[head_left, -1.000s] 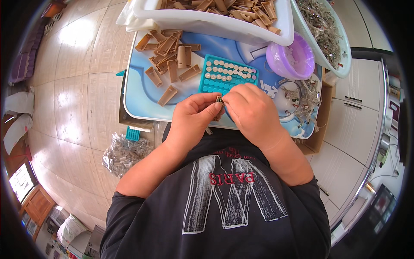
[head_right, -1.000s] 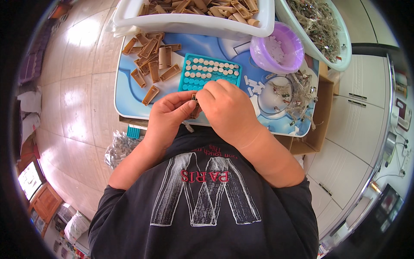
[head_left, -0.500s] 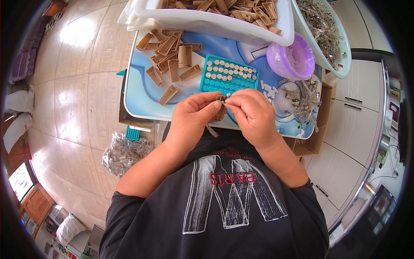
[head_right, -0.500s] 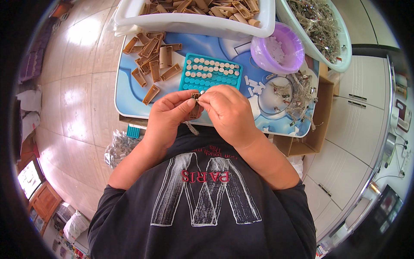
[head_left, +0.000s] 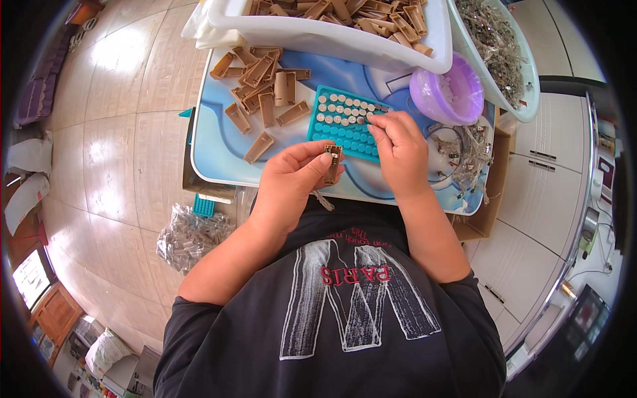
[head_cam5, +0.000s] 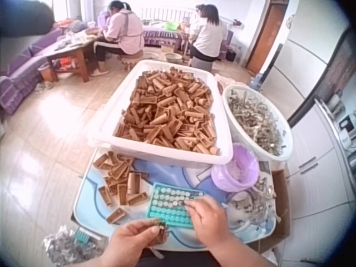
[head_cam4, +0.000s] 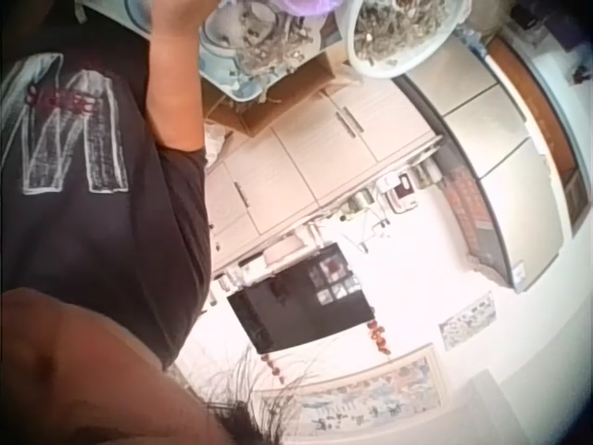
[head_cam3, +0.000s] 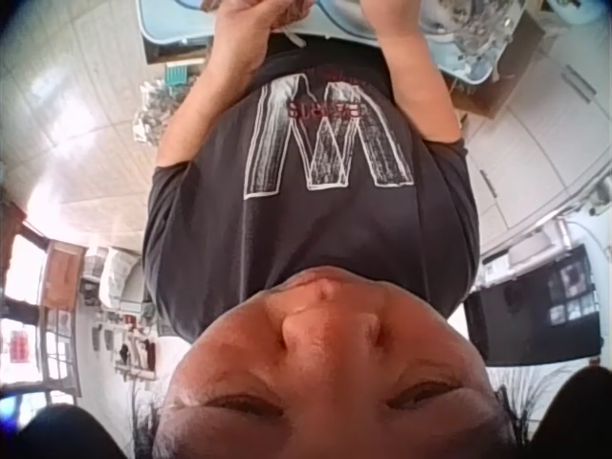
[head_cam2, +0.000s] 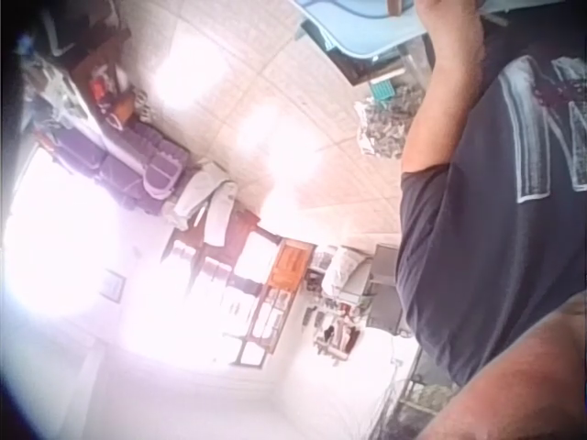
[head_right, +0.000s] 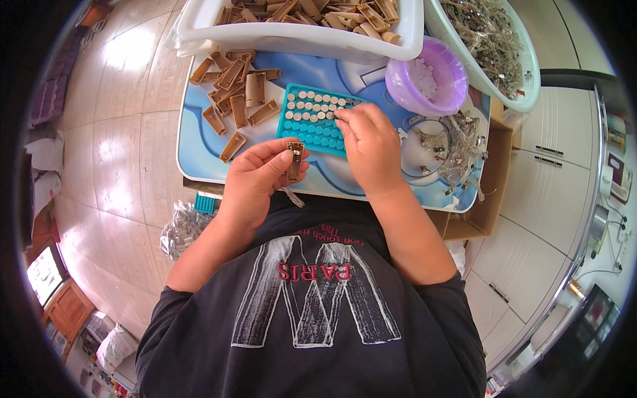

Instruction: The person assembles small metal and plastic electrical components into cardboard tubes, then heats the assembled parts with a lighter.

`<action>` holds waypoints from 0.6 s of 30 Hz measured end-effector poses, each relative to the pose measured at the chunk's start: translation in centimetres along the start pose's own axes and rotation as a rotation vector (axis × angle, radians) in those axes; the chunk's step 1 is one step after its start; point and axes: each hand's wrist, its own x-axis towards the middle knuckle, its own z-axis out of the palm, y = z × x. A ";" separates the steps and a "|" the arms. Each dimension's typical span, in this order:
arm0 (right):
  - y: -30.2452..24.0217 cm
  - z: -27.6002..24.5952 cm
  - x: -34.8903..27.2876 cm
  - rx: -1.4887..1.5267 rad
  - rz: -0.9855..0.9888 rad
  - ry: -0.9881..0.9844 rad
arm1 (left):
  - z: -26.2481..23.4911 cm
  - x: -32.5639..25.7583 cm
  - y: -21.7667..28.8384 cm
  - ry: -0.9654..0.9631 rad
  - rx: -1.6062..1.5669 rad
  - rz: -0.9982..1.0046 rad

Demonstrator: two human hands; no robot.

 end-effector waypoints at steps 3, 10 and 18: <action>-0.1 0.2 0.6 -0.063 -0.041 0.006 | 0.0 0.1 -0.1 -0.016 -0.016 0.007; 0.2 0.9 1.2 -0.234 -0.218 0.044 | 0.2 0.1 0.0 -0.005 -0.023 -0.001; -1.0 0.2 0.3 -0.122 -0.196 0.059 | 0.0 0.4 -0.3 -0.023 -0.025 0.004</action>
